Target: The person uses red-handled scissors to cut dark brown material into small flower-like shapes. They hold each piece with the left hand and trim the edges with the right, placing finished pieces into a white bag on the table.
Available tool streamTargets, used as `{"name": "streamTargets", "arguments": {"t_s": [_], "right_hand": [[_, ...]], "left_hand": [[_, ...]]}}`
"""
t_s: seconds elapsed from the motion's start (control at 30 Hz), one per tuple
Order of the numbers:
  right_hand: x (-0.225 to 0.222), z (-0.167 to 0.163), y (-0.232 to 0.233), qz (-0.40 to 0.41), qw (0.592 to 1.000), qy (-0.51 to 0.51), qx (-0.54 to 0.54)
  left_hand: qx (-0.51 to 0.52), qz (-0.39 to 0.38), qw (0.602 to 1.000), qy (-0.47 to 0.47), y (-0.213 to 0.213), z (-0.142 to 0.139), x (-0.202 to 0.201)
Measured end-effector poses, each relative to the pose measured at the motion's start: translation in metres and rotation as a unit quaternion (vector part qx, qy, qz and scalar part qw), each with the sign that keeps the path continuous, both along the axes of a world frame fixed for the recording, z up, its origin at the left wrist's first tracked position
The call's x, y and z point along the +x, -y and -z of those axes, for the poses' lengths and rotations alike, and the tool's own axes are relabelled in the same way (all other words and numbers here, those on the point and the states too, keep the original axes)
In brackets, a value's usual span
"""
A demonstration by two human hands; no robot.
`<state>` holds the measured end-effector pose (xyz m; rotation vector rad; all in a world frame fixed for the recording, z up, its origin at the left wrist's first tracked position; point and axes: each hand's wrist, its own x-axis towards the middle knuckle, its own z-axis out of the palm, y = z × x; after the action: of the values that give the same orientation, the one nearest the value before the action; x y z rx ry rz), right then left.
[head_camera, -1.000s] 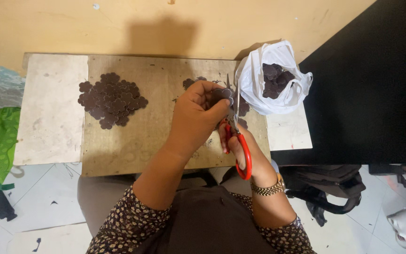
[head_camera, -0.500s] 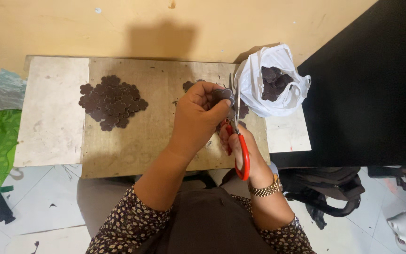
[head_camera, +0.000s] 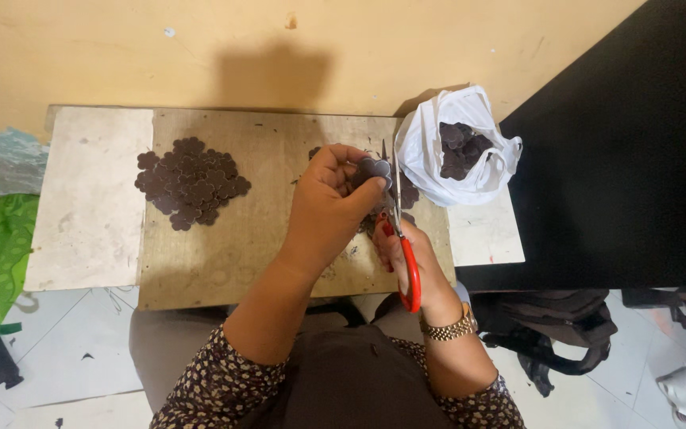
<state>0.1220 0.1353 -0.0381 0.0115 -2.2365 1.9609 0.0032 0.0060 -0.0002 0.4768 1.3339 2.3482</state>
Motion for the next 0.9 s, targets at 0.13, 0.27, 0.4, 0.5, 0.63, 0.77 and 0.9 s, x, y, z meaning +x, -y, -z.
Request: {"name": "streamTargets", "arguments": {"t_s": [0.13, 0.27, 0.4, 0.5, 0.63, 0.77, 0.9], "right_hand": [[0.0, 0.002, 0.0, -0.003, 1.0, 0.018, -0.024], [0.0, 0.004, 0.0, 0.001, 0.999, 0.023, -0.022], [0.0, 0.007, -0.001, 0.0, 0.999, 0.028, -0.026], [0.0, 0.008, -0.002, -0.005, 0.999, 0.031, -0.035], [-0.002, 0.004, -0.003, -0.029, 0.999, 0.032, -0.029], [0.0, -0.006, -0.004, -0.069, 0.996, 0.024, -0.041], [-0.001, -0.012, -0.003, -0.077, 0.997, 0.016, -0.028]], "left_hand": [[0.015, 0.001, 1.0, -0.005, -0.001, 0.001, -0.001], [0.018, -0.002, 1.0, -0.003, -0.001, 0.001, -0.002], [-0.002, -0.013, 1.0, -0.019, 0.0, -0.002, -0.001], [-0.022, -0.024, 0.999, -0.023, 0.002, -0.004, -0.002], [-0.03, -0.029, 0.999, -0.027, 0.003, -0.009, -0.003], [-0.114, -0.014, 0.992, -0.047, 0.011, -0.016, -0.004], [-0.153, 0.007, 0.987, -0.039, 0.013, -0.021, -0.006]]}}
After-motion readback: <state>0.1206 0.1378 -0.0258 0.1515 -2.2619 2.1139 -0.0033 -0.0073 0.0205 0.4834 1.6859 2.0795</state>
